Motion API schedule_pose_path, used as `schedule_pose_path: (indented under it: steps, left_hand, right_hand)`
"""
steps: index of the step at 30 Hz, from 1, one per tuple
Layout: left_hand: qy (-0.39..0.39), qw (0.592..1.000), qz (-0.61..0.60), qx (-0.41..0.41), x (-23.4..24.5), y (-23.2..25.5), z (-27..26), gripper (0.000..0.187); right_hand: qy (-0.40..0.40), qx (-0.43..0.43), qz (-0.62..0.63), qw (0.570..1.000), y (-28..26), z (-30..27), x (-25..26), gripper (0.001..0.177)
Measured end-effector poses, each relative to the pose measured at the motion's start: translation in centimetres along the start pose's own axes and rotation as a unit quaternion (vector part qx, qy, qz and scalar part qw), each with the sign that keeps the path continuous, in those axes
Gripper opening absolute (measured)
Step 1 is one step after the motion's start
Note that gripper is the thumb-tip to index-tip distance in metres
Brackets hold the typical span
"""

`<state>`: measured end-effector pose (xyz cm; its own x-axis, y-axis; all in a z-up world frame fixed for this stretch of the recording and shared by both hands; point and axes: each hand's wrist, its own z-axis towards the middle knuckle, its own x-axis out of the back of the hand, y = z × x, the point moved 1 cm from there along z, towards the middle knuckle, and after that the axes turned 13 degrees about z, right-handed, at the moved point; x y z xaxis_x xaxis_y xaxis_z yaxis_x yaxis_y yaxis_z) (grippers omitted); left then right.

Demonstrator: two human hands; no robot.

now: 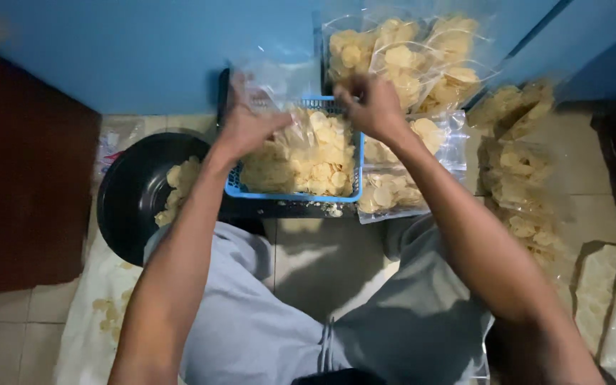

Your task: Packaging snacks from a basket into plastic bags while sitting on the floor

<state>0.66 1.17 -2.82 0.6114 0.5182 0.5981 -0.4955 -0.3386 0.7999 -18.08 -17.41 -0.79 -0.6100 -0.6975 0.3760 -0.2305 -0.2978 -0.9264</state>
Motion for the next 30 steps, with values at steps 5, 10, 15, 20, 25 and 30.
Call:
schedule_pose_path:
  steps: [5, 10, 15, 20, 25, 30]
  left_hand:
    - [0.03, 0.992, 0.099, 0.074, 0.0, -1.4, -2.1, 0.107]
    - [0.014, 0.996, 0.05, 0.071, 1.8, 1.4, -4.6, 0.097]
    - [-0.042, 0.988, 0.134, 0.061, 1.6, 0.4, -4.1, 0.122]
    - [-0.1, 0.978, 0.184, 0.006, 1.5, 0.5, -3.8, 0.11]
    - [-0.126, 0.972, 0.196, 0.024, 1.6, 1.7, -4.1, 0.11]
    - [-0.146, 0.972, 0.182, 0.023, 1.5, 1.9, -5.0, 0.11]
  right_hand:
    - [-0.131, -0.041, -0.286, 0.948, 7.0, 0.8, 0.3, 0.03]
    - [-0.19, -0.056, -0.276, 0.94, 11.5, 2.1, -2.5, 0.035]
    - [-0.246, -0.059, -0.291, 0.923, 13.4, 2.0, -5.3, 0.035]
    - [-0.239, -0.018, -0.329, 0.913, 15.1, 1.7, -8.3, 0.024]
    - [-0.21, -0.018, -0.31, 0.927, 15.0, 2.5, -8.9, 0.022]
    - [-0.177, -0.025, -0.189, 0.965, 10.2, 2.5, -5.7, 0.026]
